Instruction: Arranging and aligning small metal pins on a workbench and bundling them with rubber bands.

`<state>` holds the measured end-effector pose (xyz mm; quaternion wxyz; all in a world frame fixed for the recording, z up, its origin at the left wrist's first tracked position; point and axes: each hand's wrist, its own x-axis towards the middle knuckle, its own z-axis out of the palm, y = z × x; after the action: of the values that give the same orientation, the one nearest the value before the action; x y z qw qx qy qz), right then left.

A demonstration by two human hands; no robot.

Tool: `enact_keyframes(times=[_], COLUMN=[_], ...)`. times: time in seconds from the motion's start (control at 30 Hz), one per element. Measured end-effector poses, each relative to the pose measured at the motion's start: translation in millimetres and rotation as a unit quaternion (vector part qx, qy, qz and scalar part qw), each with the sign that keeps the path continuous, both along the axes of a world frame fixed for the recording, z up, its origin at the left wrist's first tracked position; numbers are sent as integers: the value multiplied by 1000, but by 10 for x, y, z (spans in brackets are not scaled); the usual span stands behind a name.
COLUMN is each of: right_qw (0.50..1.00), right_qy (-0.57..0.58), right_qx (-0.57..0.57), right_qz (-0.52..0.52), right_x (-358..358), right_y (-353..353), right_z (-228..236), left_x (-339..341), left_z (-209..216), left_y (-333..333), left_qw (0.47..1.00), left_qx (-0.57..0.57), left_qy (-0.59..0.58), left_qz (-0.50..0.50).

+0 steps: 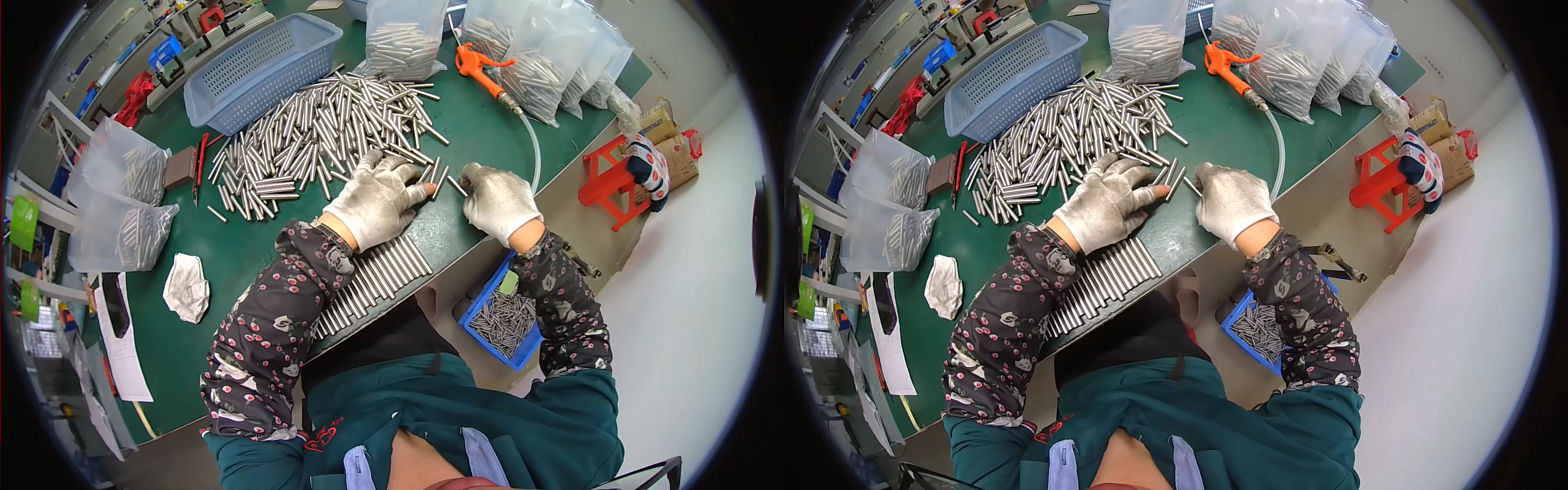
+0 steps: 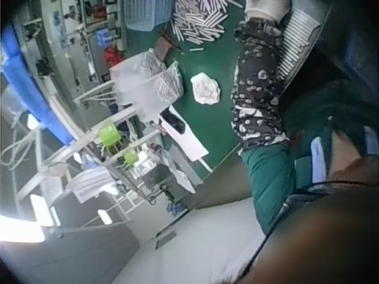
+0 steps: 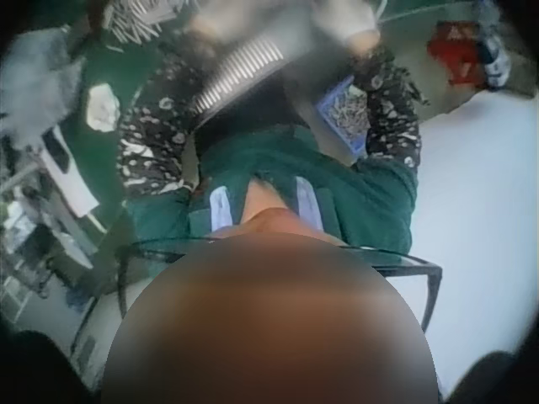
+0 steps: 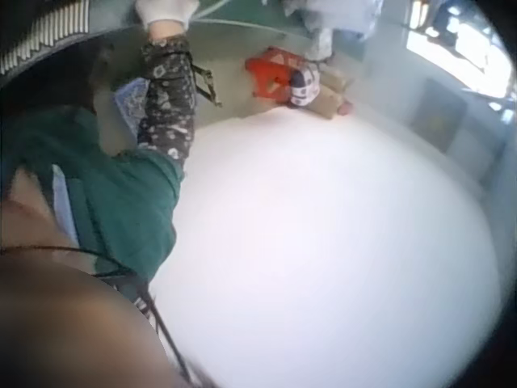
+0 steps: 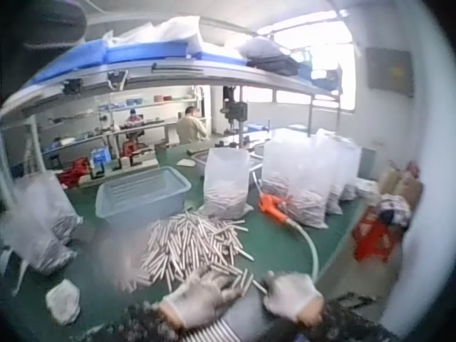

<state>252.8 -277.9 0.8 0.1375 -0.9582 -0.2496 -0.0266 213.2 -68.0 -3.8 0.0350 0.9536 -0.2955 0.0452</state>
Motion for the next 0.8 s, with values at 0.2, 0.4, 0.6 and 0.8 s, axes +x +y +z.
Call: enact_keyframes(times=[0.2, 0.4, 0.6, 0.8], right_qw=[986, 978, 999, 999], right_qy=[71, -38, 27, 9], right_qx=[141, 186, 27, -22], right_qz=[59, 82, -35, 26], right_x=[148, 147, -17, 84], right_y=[1, 43, 154, 16], right_z=[-141, -140, -13, 11], left_x=[4, 6, 0, -12], left_z=[-31, -33, -25, -31], left_y=[25, 41, 35, 33], left_qw=[1000, 999, 999, 999], left_qx=[-12, -16, -33, -26], left_qy=[5, 14, 17, 20], left_qz=[-27, -27, -27, -20])
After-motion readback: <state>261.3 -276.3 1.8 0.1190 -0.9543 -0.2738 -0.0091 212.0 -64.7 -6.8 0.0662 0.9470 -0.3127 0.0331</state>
